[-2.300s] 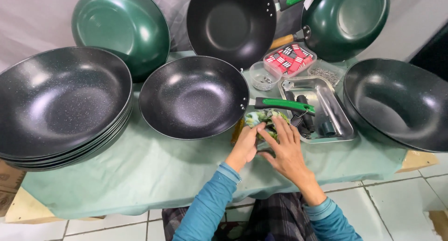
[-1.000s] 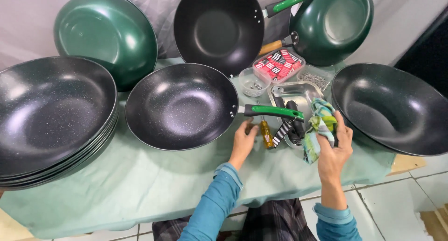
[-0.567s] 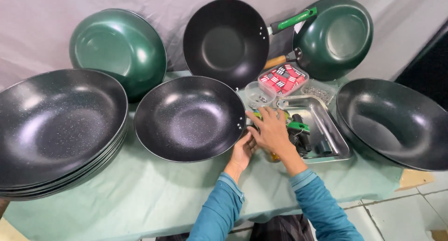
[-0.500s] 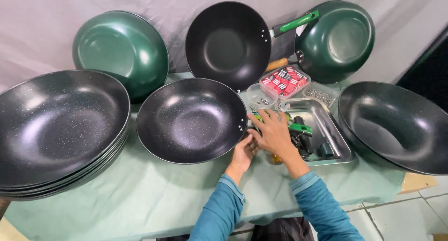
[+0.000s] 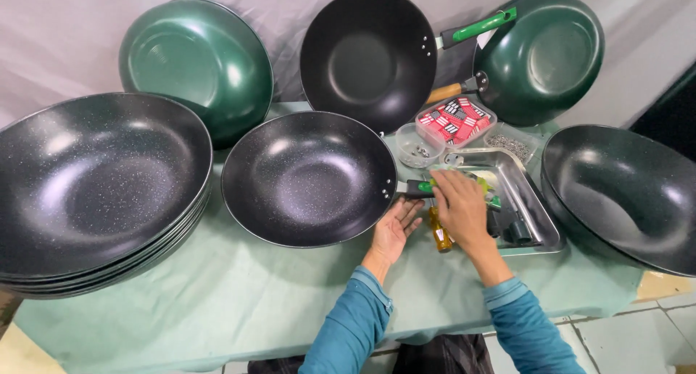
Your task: Cleaning and wiping down various woks and their handles using a cloth in a display area.
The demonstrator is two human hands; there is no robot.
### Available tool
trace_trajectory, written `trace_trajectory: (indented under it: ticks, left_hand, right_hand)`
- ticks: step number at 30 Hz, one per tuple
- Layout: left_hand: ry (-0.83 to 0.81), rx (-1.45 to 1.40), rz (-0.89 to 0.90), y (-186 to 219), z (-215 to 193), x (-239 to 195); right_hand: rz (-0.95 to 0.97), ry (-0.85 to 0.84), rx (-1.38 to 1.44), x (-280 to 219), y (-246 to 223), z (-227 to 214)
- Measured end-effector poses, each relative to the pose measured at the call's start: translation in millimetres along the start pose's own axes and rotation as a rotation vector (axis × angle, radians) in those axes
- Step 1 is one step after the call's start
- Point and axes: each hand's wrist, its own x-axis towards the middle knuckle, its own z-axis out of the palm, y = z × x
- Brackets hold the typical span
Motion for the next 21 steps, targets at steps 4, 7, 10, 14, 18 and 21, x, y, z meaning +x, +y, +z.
trace_trajectory:
  ticks: [4,7,10,14,18,21]
  left_hand:
    - [0.055,-0.033,0.006,0,0,1]
    - [0.093,-0.049,0.000,0,1,-1]
    - [0.047,-0.069,0.002,2,7,-1]
    - [-0.017,0.022,0.004,2,6,-7]
    - [-0.027,0.026,-0.010,5,13,-11]
    - [-0.027,0.051,-0.007,8,16,-11]
  right_hand:
    - [-0.054,0.045,0.182,15,-41,1]
    - [-0.027,0.026,0.349,14,-33,-11]
    - [-0.078,0.000,-0.036,5,2,-22]
    - [0.283,-0.383,0.131,16,37,-44]
    - [0.567,-0.868,0.434,80,19,-76]
    - [0.499,-1.074,0.564,112,13,-44]
